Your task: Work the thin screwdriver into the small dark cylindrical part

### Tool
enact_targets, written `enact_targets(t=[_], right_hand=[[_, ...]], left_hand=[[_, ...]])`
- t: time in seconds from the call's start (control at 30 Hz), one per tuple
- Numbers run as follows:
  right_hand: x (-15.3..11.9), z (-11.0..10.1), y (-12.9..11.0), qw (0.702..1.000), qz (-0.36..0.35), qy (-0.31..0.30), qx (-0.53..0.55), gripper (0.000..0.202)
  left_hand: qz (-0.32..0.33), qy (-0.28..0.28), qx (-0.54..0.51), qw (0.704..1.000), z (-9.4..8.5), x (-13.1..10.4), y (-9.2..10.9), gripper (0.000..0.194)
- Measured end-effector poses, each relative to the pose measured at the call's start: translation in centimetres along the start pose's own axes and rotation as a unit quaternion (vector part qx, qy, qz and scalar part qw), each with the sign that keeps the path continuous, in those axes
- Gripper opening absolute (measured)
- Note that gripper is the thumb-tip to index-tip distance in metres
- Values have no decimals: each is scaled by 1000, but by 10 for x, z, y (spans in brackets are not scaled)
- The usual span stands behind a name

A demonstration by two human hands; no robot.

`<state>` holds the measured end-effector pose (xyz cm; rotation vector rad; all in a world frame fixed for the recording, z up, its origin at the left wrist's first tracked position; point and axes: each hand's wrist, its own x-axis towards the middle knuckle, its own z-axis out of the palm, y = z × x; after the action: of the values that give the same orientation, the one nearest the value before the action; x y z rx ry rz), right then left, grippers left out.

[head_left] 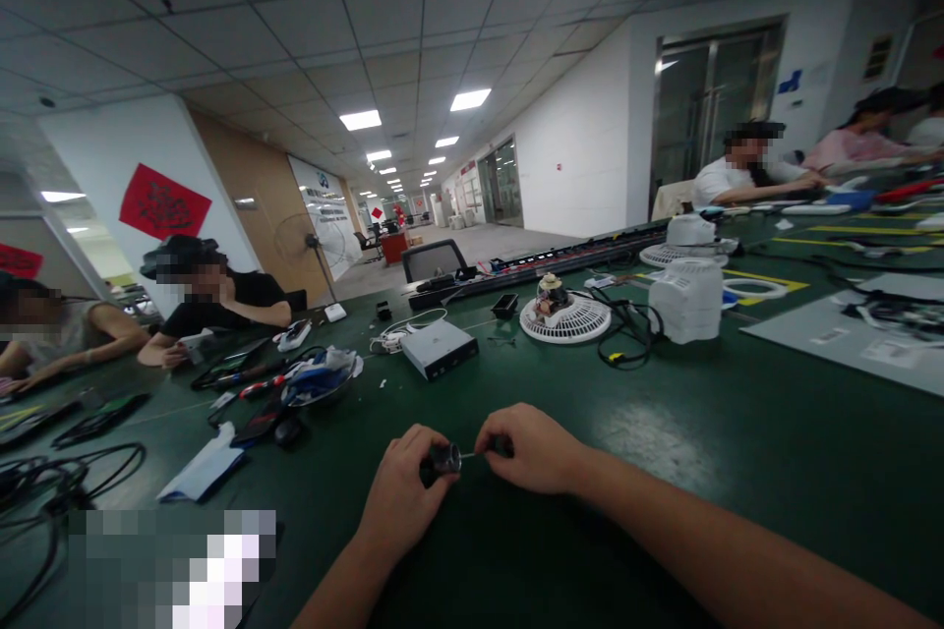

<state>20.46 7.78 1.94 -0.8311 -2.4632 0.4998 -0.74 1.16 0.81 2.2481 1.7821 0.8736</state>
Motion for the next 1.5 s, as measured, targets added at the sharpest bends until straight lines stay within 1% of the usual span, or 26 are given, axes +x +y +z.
enact_targets(t=[0.1,0.23,0.4,0.47,0.6,0.73,0.9,1.07,1.27,1.37,1.43,1.5], right_hand=[[0,-1,-1,999,2,8,32,22],[1,-1,0,999,21,28,10,20],[0,1,1,1000,5,-9,-6,20],[-1,1,-1,1000,-2,-13,-2,21],[-1,0,-5,1000,15,-10,0,23],[0,-1,-4,999,34,-8,-16,21],[0,-1,0,999,27,-38,3,21],[1,3,1,999,41,-16,18,20],[1,5,2,999,31,-5,18,20],[1,4,2,999,44,7,0,19],[1,3,2,999,43,2,-6,18],[0,3,2,1000,27,-14,7,18]], left_hand=[[-4,3,3,1000,1,0,-2,19],[-2,-3,1,1000,1,0,-1,18],[-6,-7,-2,1000,-1,0,2,17],[-2,-12,1,1000,-1,0,3,17],[8,-23,10,1000,0,-1,3,16],[10,-26,13,1000,0,0,4,16],[14,-28,17,999,-3,0,7,15],[28,-24,23,999,-2,0,7,18],[21,-16,29,999,-2,-1,5,17],[24,-14,34,999,-2,-1,5,16],[28,-13,36,999,-2,0,4,17],[31,-11,35,999,-1,0,4,17]])
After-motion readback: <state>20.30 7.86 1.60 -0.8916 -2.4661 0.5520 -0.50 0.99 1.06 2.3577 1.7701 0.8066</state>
